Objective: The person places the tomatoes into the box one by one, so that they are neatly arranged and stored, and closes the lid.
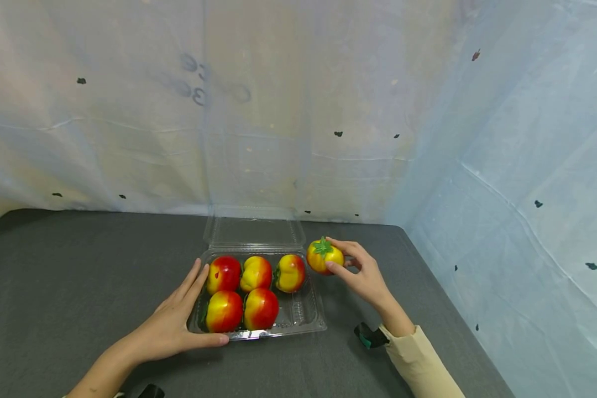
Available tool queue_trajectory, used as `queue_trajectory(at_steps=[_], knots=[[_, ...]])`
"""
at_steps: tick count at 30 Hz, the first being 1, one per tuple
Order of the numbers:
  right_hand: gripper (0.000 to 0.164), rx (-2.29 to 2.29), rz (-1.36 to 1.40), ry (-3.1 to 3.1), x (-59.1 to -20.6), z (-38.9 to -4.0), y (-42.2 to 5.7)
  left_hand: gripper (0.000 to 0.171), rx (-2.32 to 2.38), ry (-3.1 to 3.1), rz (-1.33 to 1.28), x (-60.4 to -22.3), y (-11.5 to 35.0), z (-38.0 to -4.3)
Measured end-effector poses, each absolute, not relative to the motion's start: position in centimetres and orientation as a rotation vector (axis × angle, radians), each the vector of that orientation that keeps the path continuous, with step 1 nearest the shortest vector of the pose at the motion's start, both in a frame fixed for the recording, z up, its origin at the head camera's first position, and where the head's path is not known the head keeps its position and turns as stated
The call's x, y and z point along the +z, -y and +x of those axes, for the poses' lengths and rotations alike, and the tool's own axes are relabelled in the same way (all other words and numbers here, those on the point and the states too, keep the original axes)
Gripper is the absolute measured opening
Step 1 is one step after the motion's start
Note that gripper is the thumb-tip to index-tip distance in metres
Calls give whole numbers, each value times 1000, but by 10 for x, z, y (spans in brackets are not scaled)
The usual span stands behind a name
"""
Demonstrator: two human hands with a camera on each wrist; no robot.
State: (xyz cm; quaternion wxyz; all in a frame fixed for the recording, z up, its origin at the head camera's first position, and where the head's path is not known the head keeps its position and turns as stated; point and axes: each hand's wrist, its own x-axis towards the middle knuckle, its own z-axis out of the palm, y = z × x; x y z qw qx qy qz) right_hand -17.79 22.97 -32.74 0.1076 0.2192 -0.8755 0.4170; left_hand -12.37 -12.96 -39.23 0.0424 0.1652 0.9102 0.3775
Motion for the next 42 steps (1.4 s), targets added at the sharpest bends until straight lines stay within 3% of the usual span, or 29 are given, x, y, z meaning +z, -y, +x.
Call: queue_trajectory(at_steps=[11, 22, 42], knots=[[50, 1221, 771, 2608, -346, -186, -236, 123, 1189, -2726, 506, -390, 130, -125], [39, 1293, 795, 2623, -341, -181, -229, 123, 1176, -2710, 486, -391, 130, -125], [38, 1207, 1051, 2599, -337, -170, -216, 122, 1180, -2708, 497, -393, 131, -125]])
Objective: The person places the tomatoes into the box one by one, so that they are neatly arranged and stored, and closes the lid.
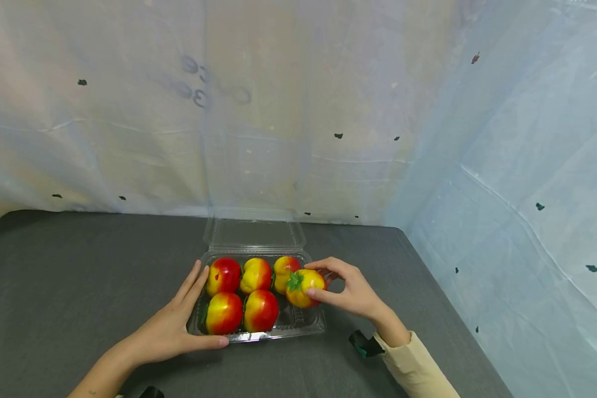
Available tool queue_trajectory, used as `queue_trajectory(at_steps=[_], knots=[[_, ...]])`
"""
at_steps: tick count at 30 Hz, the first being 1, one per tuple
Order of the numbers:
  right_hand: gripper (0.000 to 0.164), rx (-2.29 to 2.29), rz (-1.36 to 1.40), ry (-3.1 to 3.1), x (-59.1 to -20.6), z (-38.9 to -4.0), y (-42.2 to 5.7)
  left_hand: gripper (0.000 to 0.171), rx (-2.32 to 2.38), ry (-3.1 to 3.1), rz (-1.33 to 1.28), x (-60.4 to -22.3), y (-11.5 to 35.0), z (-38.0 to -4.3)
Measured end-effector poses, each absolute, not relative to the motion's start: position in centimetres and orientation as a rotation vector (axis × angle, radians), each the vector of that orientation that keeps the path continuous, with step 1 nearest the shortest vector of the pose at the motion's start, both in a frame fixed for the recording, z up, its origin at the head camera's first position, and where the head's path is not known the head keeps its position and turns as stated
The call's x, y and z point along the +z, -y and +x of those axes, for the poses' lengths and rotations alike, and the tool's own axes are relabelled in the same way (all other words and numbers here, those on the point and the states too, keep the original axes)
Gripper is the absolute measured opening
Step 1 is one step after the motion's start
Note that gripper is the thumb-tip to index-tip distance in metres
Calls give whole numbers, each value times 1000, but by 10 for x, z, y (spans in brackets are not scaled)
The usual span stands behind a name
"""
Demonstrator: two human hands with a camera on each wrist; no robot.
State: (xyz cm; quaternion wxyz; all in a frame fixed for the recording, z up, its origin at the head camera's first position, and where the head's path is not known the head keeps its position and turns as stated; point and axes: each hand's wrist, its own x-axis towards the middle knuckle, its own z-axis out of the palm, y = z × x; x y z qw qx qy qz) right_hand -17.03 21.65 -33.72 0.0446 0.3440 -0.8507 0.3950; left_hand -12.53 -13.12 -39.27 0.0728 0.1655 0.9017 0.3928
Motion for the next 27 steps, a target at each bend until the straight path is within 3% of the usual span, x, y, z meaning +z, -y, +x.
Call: queue_trajectory(at_steps=[14, 27], knots=[[43, 1157, 1109, 2723, -343, -175, -210, 122, 1186, -2717, 503, -394, 131, -125], [33, 977, 1154, 2792, -346, -175, -201, 122, 1183, -2727, 515, -392, 131, -124]])
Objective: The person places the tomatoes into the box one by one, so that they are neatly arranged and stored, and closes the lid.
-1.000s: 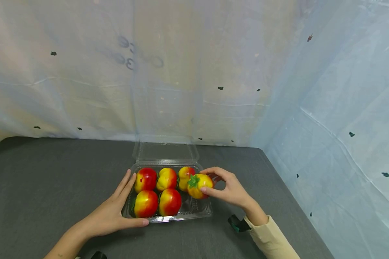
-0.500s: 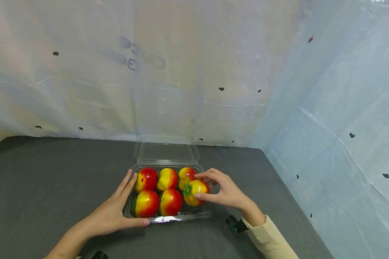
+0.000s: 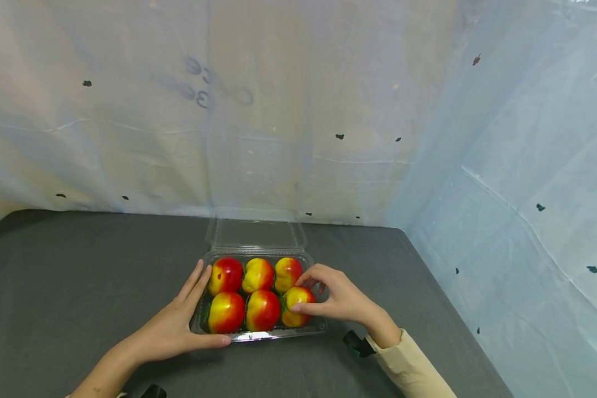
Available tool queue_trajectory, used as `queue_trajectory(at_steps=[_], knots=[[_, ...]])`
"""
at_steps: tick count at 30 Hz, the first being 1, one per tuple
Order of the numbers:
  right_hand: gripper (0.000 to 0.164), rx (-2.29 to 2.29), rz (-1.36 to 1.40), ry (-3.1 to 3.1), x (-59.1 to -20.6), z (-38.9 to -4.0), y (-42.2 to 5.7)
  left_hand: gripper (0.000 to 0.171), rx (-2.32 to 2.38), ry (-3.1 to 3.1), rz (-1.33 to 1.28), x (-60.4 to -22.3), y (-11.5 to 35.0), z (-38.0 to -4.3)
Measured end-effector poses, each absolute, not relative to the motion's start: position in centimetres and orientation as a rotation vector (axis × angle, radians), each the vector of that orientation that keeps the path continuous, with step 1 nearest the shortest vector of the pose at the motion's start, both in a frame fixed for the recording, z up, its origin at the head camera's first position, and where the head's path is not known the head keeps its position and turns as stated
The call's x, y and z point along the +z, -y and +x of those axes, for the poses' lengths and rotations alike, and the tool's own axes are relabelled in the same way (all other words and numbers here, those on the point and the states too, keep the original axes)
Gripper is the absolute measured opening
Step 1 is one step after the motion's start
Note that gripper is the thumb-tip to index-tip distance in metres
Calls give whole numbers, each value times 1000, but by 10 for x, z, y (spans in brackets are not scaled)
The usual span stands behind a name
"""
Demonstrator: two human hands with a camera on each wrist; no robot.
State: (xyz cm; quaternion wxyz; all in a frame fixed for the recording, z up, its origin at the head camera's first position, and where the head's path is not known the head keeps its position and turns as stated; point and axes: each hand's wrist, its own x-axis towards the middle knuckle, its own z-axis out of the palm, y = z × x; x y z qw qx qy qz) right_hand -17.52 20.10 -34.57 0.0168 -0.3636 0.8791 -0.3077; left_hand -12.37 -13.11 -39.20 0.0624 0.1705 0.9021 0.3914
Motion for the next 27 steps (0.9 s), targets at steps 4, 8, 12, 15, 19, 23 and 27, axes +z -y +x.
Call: queue_trajectory(at_steps=[4, 8, 12, 15, 19, 23, 27], knots=[[32, -932, -1159, -2728, -348, -177, -199, 122, 1188, -2725, 521, -393, 131, -123], [30, -1022, -1156, -2704, -350, -178, -201, 122, 1189, -2725, 517, -393, 130, -123], [23, -1167, -1106, -2716, -353, -182, -205, 122, 1183, -2729, 512, -393, 131, -123], [20, -1264, -1008, -2807, -356, -189, -205, 122, 1175, -2731, 507, -392, 132, -124], [26, -1361, -751, -2949, -362, -201, -204, 122, 1188, -2719, 519, -392, 134, -125], [42, -1503, -434, -2837, -369, -219, -200, 122, 1220, -2706, 548, -392, 134, -124], [55, -1643, -237, -2570, -376, -236, -195, 121, 1243, -2688, 556, -394, 133, -122]])
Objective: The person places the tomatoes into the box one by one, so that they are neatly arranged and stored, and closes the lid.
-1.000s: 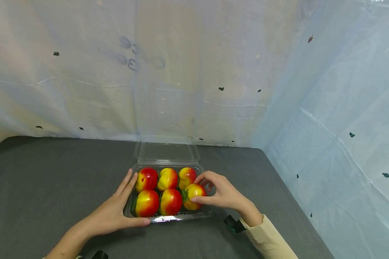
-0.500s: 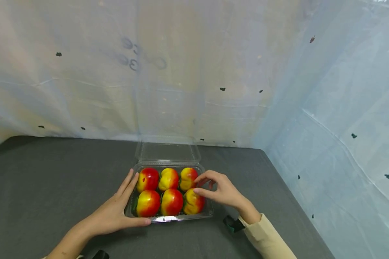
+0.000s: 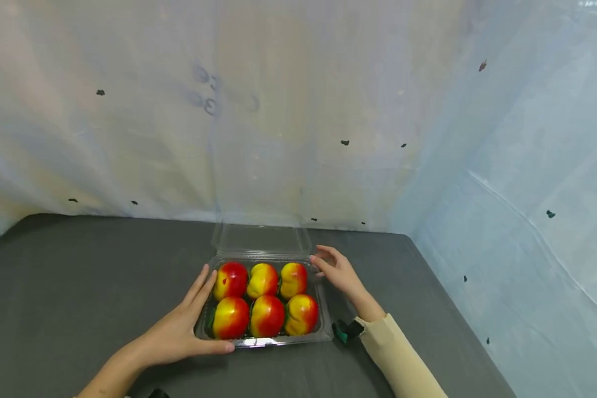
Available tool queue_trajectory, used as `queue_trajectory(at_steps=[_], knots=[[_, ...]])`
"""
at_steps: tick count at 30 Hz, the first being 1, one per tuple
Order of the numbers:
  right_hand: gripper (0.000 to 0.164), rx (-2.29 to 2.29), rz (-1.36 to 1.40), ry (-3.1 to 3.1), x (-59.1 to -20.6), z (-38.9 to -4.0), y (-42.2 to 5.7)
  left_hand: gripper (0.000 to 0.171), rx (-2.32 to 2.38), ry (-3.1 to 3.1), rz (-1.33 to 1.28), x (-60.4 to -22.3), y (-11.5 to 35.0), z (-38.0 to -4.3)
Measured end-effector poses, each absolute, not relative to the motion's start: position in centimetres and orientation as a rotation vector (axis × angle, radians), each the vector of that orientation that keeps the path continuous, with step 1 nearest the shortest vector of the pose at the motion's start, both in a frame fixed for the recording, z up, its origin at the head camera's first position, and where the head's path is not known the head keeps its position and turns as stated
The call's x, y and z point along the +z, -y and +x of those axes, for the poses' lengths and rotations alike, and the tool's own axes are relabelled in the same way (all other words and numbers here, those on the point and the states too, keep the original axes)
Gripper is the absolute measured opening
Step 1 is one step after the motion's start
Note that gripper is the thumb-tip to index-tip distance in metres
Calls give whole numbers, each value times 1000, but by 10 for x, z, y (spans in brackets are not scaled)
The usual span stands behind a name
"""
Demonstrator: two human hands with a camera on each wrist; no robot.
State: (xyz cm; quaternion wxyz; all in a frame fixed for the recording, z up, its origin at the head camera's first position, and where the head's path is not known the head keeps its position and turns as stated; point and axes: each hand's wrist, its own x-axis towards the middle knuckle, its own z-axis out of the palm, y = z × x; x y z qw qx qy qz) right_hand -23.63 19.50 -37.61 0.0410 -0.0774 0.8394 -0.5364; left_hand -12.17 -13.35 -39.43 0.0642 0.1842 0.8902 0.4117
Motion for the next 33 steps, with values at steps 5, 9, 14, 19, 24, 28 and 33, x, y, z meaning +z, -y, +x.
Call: queue_trajectory(at_steps=[5, 9, 14, 19, 24, 28, 33], knots=[[63, -1678, -154, -2360, -382, -253, -191, 120, 1269, -2653, 567, -396, 130, -122], [59, -1691, -149, -2296, -384, -261, -189, 120, 1285, -2629, 586, -397, 130, -122], [53, -1808, -122, -2196, -387, -269, -187, 120, 1295, -2624, 603, -397, 133, -123], [52, -1893, -109, -2124, -391, -272, -190, 120, 1281, -2640, 612, -395, 132, -124], [54, -1941, -169, -2131, -390, -271, -191, 121, 1285, -2652, 625, -394, 131, -126], [55, -1994, -226, -2149, -387, -272, -189, 120, 1285, -2658, 623, -394, 133, -126], [59, -1987, -314, -2181, -381, -272, -189, 121, 1286, -2674, 622, -396, 133, -125]])
